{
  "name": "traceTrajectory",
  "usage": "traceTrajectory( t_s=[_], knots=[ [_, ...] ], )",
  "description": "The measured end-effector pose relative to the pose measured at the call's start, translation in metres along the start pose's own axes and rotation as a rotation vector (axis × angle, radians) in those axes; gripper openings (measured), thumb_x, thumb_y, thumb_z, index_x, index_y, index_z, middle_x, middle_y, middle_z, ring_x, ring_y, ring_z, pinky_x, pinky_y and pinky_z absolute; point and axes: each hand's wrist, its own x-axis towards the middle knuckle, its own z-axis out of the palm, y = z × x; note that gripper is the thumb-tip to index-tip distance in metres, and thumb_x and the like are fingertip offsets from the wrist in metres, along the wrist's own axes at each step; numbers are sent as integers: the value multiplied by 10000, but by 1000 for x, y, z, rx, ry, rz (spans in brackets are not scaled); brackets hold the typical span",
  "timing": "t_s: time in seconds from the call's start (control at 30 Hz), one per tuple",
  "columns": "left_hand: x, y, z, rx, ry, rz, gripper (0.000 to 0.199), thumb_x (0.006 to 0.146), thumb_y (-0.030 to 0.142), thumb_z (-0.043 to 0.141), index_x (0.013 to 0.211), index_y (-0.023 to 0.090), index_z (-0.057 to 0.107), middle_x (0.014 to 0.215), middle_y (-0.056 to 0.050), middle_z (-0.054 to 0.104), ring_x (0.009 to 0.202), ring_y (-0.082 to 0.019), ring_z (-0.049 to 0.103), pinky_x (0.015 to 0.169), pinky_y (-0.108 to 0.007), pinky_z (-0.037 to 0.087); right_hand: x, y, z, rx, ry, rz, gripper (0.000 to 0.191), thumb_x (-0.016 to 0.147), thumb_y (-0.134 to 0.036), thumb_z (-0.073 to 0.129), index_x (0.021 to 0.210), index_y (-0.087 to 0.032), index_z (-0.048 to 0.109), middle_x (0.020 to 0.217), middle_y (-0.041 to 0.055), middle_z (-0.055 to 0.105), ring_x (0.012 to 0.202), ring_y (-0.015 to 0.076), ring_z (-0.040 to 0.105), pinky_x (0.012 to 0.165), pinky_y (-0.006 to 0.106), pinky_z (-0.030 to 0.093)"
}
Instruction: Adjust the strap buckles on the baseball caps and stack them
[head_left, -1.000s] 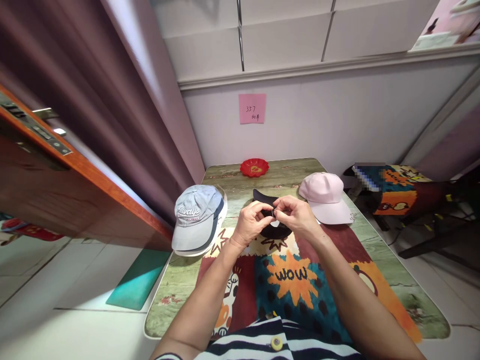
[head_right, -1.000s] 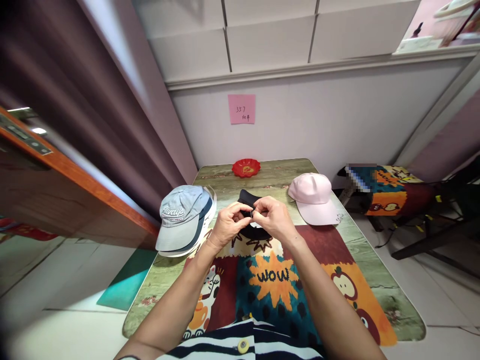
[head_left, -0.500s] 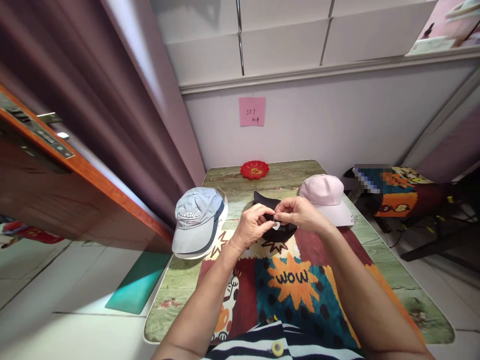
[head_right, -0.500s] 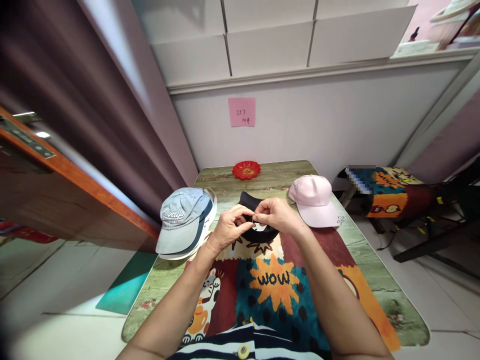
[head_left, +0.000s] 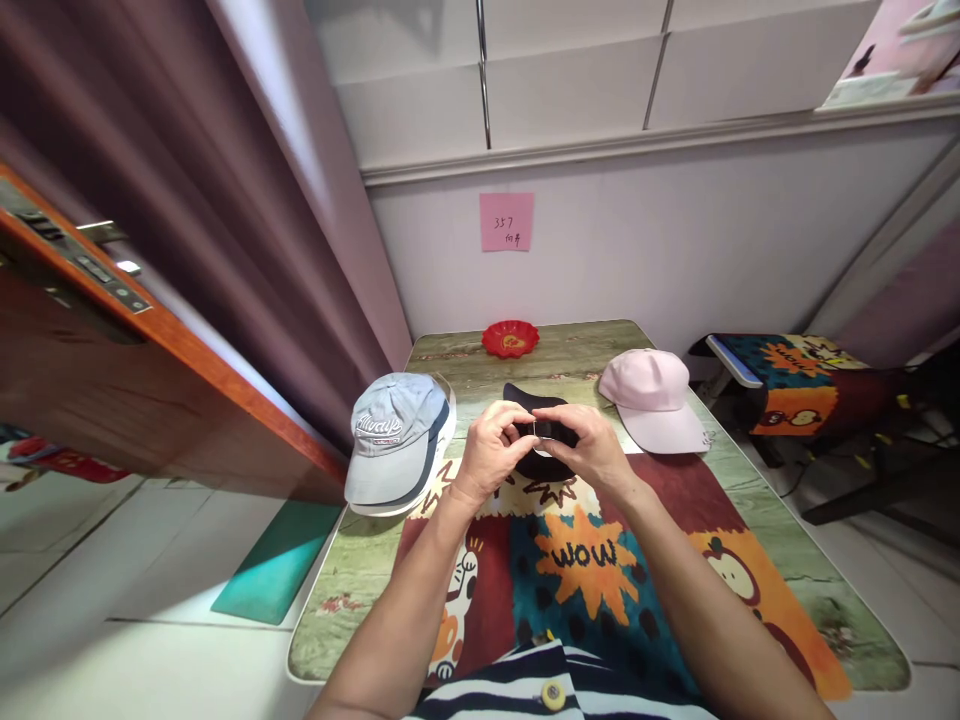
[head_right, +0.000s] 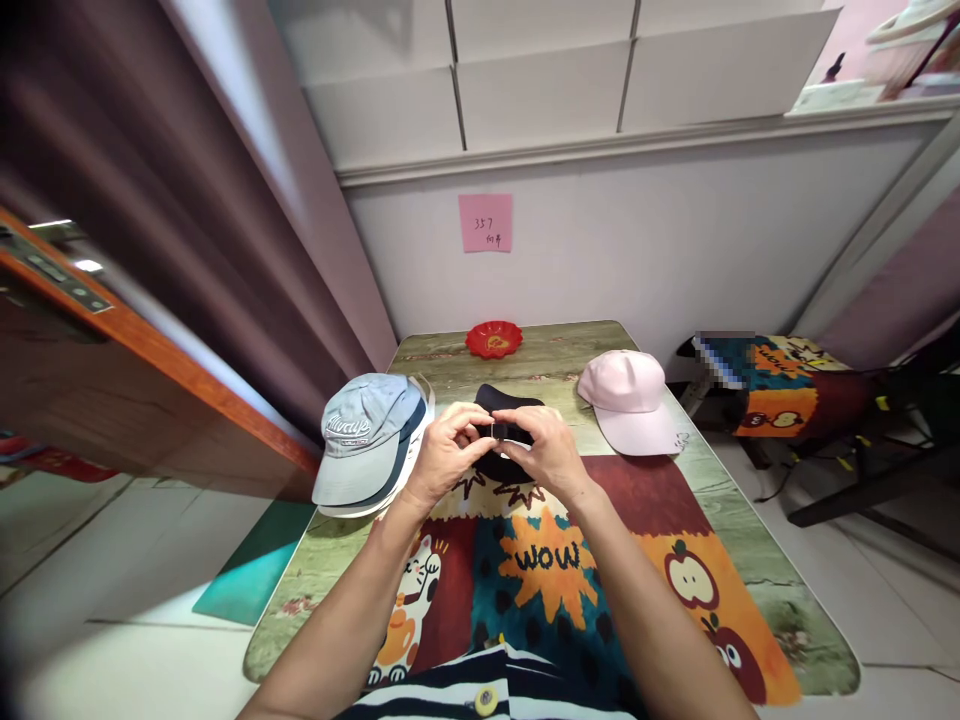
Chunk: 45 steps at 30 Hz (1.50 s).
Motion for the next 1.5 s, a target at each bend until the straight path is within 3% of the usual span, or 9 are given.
traceTrajectory(
  t_s=[0.2,0.33,0.53,0.63,0.9,1.23,1.43,1.5],
  knots=[
    [-2,5,-2,-189,35,-174,187,683,248,819,824,168,725,1016,-56,664,652,-83,590,607,-228,502,0,-5,7,-39,68,-32,134,879,-322,705,995,-284,759,933,39,788,908,249,710,925,418,497],
    [-2,3,-3,-368,-2,-349,241,647,290,838,794,152,705,1016,-63,689,622,-84,578,522,-209,464,-1,-7,9,-42,53,-51,168,890,-314,677,1045,-289,738,1015,34,790,953,246,715,1036,461,446],
    [-1,4,-3,-376,-6,-390,232,667,335,818,695,136,702,1058,-77,685,584,-58,536,525,-217,450,-2,-13,11,-61,43,-71,164,911,-379,680,1043,-294,727,1030,25,788,968,223,723,1124,481,363],
    [0,-2,-6,-325,-3,-373,197,713,321,769,694,142,690,1077,-84,683,601,-72,547,545,-230,457,-2,-14,10,-86,78,-70,162,882,-384,714,1005,-280,723,1000,25,788,942,223,728,1139,494,344],
    [1,-12,-13,102,104,-116,108,819,189,628,713,179,608,1074,-69,660,774,-134,597,746,-289,505,-2,-11,11,-92,115,-22,147,851,-380,706,948,-269,709,974,22,797,873,230,740,1140,526,349],
    [0,-16,-7,171,132,-129,137,836,153,586,711,202,557,1016,-61,674,824,-170,619,740,-298,498,-4,-9,12,-123,106,4,126,826,-367,712,899,-267,687,913,12,791,828,230,734,1140,533,342],
    [1,-18,-8,199,174,-173,122,849,172,579,731,197,558,979,-58,677,714,-142,598,672,-274,484,-5,-5,12,-145,135,23,138,814,-370,733,896,-264,700,919,4,793,815,226,730,1151,542,318],
    [2,-13,-9,186,153,-184,26,853,203,602,827,198,598,999,-45,686,623,-109,567,624,-251,467,-4,-3,13,-126,130,13,153,825,-378,738,919,-262,707,942,12,795,846,227,733,1145,528,331]
  ],
)
